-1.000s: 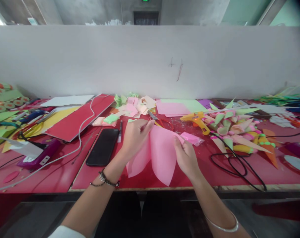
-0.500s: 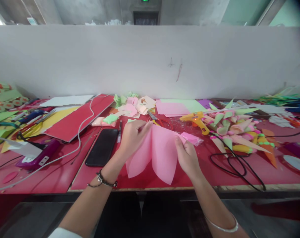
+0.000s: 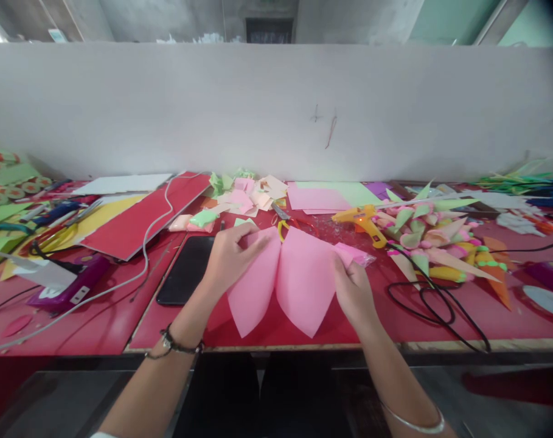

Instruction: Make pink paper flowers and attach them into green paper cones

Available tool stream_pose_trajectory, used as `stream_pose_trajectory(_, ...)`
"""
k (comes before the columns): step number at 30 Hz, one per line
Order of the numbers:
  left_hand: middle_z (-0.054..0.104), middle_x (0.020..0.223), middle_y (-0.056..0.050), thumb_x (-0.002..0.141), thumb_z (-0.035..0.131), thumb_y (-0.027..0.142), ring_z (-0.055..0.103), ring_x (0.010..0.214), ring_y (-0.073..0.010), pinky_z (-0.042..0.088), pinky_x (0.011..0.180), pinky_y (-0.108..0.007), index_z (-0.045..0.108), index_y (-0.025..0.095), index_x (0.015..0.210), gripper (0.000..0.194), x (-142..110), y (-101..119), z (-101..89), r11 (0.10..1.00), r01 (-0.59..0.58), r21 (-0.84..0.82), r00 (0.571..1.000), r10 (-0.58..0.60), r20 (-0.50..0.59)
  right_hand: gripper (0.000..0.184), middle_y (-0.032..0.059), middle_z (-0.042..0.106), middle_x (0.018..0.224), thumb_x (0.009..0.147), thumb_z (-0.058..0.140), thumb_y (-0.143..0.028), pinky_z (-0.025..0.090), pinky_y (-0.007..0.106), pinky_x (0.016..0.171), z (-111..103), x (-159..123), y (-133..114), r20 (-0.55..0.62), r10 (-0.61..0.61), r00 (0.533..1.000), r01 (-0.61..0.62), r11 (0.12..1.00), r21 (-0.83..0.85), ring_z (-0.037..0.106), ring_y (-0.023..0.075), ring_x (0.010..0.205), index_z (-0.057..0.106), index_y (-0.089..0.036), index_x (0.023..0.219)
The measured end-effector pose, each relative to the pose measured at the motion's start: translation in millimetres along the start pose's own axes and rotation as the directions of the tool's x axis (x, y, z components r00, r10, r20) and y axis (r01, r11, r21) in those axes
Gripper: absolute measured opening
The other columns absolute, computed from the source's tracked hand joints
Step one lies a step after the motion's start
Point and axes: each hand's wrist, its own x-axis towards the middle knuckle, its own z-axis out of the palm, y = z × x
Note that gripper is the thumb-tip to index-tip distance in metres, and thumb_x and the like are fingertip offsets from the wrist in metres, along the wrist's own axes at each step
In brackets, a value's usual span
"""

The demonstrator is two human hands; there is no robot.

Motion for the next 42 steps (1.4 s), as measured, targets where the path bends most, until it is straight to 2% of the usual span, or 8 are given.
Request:
stream_pose_trajectory(3, 0.056, 0.071, 0.002, 0.073, 0.054, 0.041, 0.048, 0.062, -0.0101, 0.036, 0.057, -0.019, 0.056, 0.016, 0.080, 0.026, -18.2, -2.1, -11.3, 0.988, 0.154, -0.013, 0.987, -0.153, 0.044, 0.030, 0.0019, 0.058, 0.066, 0.076, 0.048, -0.043, 0.042, 0.024, 0.057, -1.7, -4.3, 3.1, 0.124, -0.018, 0.992, 0.004, 0.994, 0.110, 0.053, 0.0157, 0.065, 0.058, -0.014, 0.076)
stream_pose_trajectory(7, 0.047, 0.057, 0.004, 0.076, 0.049, 0.040, 0.042, 0.052, -0.0082, 0.031, 0.046, -0.017, 0.054, 0.015, 0.068, 0.027, -33.4, -8.6, -19.7, 0.963, 0.264, -0.056, 0.965, -0.262, 0.029, 0.029, 0.0001, 0.056, 0.063, 0.077, 0.047, -0.041, 0.040, 0.023, 0.057, -3.8, -11.2, 6.4, 0.235, -0.047, 0.971, 0.027, 0.996, 0.086, 0.051, 0.0141, 0.062, 0.057, -0.016, 0.068)
stream_pose_trajectory(14, 0.044, 0.055, 0.003, 0.078, 0.046, 0.039, 0.039, 0.052, -0.0083, 0.028, 0.046, -0.019, 0.055, 0.015, 0.064, 0.029, -29.4, -19.2, -19.1, 0.980, 0.199, -0.016, 0.980, -0.199, 0.029, 0.033, -0.0034, 0.039, 0.051, 0.079, 0.044, -0.041, 0.030, 0.021, 0.046, -7.3, -13.9, 14.9, 0.143, -0.026, 0.989, 0.019, 0.999, 0.044, 0.035, 0.0092, 0.049, 0.046, -0.016, 0.056)
stream_pose_trajectory(30, 0.060, 0.066, 0.001, 0.077, 0.046, 0.043, 0.051, 0.059, -0.0128, 0.035, 0.053, -0.021, 0.061, 0.017, 0.077, 0.029, -27.2, -51.4, -36.5, 0.963, 0.221, 0.153, 0.975, -0.213, -0.069, 0.031, -0.0004, 0.049, 0.056, 0.077, 0.046, -0.041, 0.038, 0.022, 0.052, -33.7, -15.2, 33.4, -0.008, 0.030, 1.000, -0.031, 0.992, -0.124, 0.047, 0.0143, 0.058, 0.051, -0.015, 0.061)
stream_pose_trajectory(34, 0.057, 0.060, 0.000, 0.078, 0.042, 0.044, 0.050, 0.054, -0.0134, 0.032, 0.050, -0.022, 0.061, 0.018, 0.076, 0.033, -16.4, -61.3, -44.0, 0.924, 0.200, 0.326, 0.977, -0.211, -0.001, 0.031, 0.0017, 0.056, 0.062, 0.077, 0.045, -0.043, 0.041, 0.024, 0.055, -41.6, -13.8, 38.3, -0.009, 0.079, 0.997, -0.080, 0.988, -0.133, 0.052, 0.0170, 0.062, 0.057, -0.014, 0.073)
stream_pose_trajectory(37, 0.059, 0.063, -0.001, 0.080, 0.039, 0.041, 0.053, 0.057, -0.0151, 0.034, 0.051, -0.023, 0.061, 0.019, 0.077, 0.031, 1.9, -70.2, -42.3, 0.907, 0.107, 0.408, 0.981, -0.163, 0.105, 0.031, 0.0027, 0.058, 0.068, 0.077, 0.046, -0.042, 0.043, 0.026, 0.058, -39.9, -13.2, 39.1, 0.159, 0.148, 0.976, -0.138, 0.988, -0.072, 0.054, 0.0171, 0.064, 0.055, -0.014, 0.089)
stream_pose_trajectory(40, 0.063, 0.075, -0.003, 0.080, 0.041, 0.033, 0.058, 0.071, -0.0194, 0.039, 0.063, -0.027, 0.059, 0.021, 0.094, 0.026, 20.0, -72.8, -32.9, 0.857, 0.010, 0.515, 0.988, -0.087, 0.125, 0.042, -0.0001, 0.056, 0.068, 0.077, 0.048, -0.036, 0.043, 0.027, 0.062, -32.6, -14.5, 36.3, 0.307, 0.133, 0.943, -0.119, 0.991, -0.063, 0.054, 0.0157, 0.064, 0.042, -0.016, 0.114)
stream_pose_trajectory(42, 0.063, 0.094, -0.007, 0.079, 0.041, 0.026, 0.056, 0.091, -0.0232, 0.038, 0.079, -0.034, 0.052, 0.021, 0.109, 0.032, 24.8, -66.3, -23.1, 0.805, -0.060, 0.591, 0.995, 0.002, 0.100, 0.053, -0.0053, 0.048, 0.058, 0.078, 0.047, -0.032, 0.040, 0.025, 0.055, -27.2, -15.9, 33.9, 0.314, 0.083, 0.946, -0.047, 0.991, -0.124, 0.049, 0.0134, 0.055, 0.029, -0.016, 0.125)
